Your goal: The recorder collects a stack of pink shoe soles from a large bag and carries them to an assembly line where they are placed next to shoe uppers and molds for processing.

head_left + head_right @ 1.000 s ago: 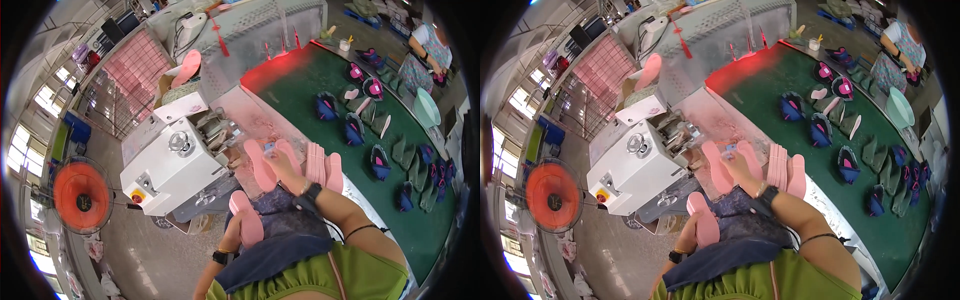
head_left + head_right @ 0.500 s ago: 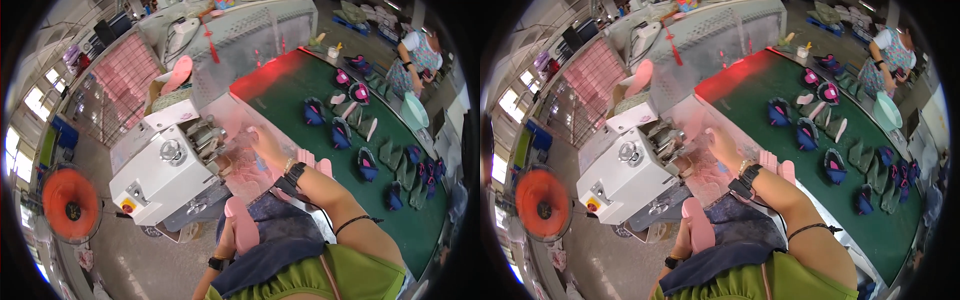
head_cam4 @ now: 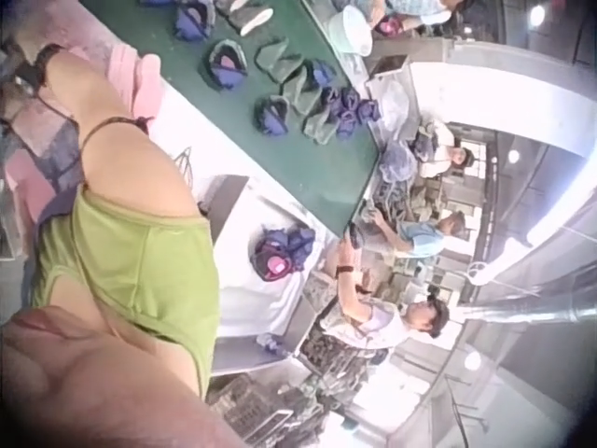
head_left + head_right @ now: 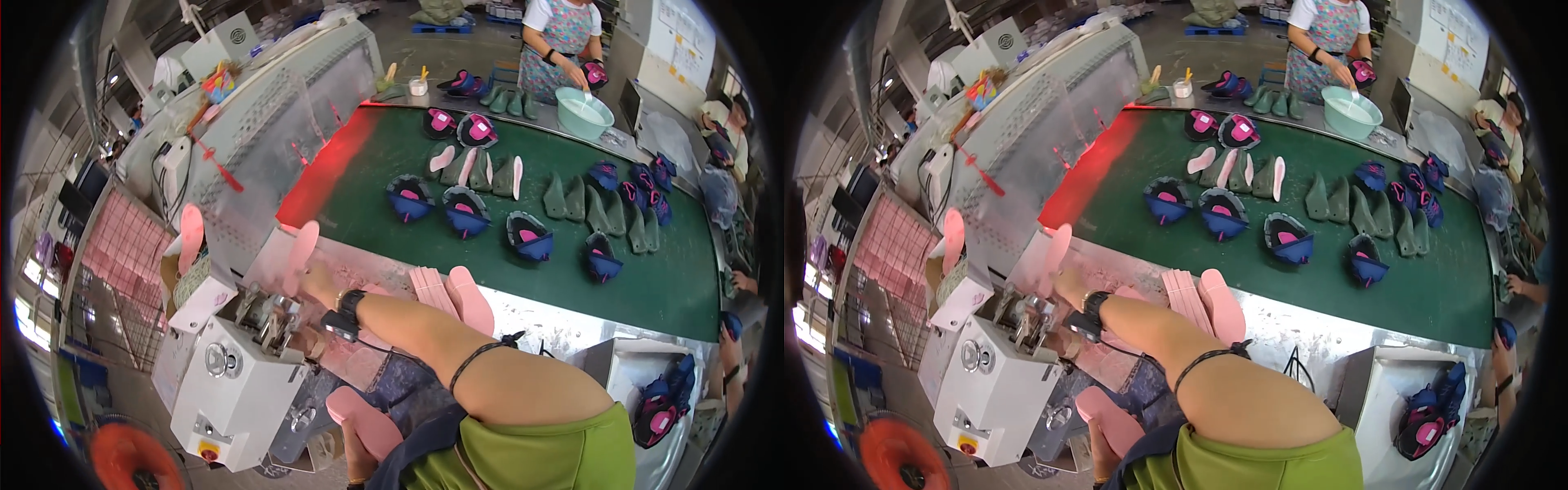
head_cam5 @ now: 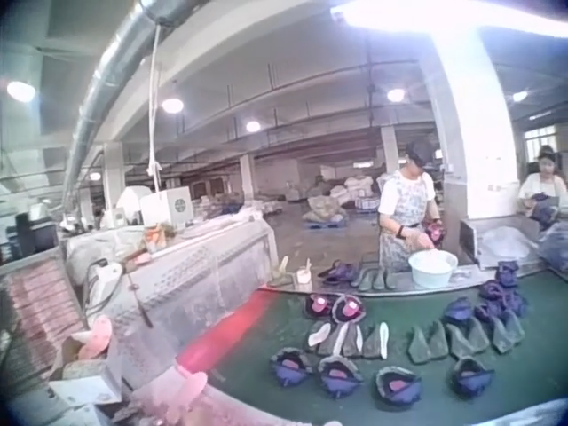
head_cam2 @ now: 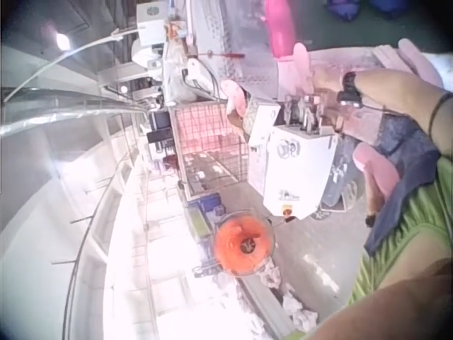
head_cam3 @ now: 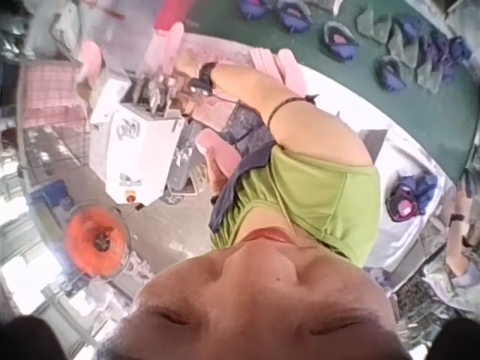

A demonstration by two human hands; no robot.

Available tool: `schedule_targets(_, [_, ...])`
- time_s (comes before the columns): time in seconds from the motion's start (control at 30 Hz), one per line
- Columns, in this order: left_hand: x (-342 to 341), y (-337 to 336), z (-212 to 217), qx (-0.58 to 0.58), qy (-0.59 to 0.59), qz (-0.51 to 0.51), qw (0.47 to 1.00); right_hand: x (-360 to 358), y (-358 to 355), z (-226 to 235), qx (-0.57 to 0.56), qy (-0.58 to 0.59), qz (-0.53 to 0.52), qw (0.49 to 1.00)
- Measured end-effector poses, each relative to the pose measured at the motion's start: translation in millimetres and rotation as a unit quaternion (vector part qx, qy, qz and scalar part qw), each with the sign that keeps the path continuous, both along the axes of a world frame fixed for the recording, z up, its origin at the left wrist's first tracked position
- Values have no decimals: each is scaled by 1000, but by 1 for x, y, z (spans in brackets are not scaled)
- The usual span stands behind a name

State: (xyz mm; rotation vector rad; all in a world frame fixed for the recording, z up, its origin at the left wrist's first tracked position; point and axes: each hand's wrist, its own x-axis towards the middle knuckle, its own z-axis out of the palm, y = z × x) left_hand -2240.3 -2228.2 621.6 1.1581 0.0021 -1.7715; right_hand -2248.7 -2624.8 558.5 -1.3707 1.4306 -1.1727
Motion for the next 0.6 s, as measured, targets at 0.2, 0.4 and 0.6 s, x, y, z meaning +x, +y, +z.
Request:
schedule_targets(0.2, [6, -5, 3, 43, -32, 14, 998, -187, 11, 24, -78, -11, -72, 994])
schedule_targets(0.4, [-13, -23, 51, 101, -49, -58, 992, -470, 40, 33, 4, 225, -315, 922])
schedule_targets(0.6, [-30, -48, 47, 74, -60, -126, 987, -664, 63, 0, -12, 307, -375, 875])
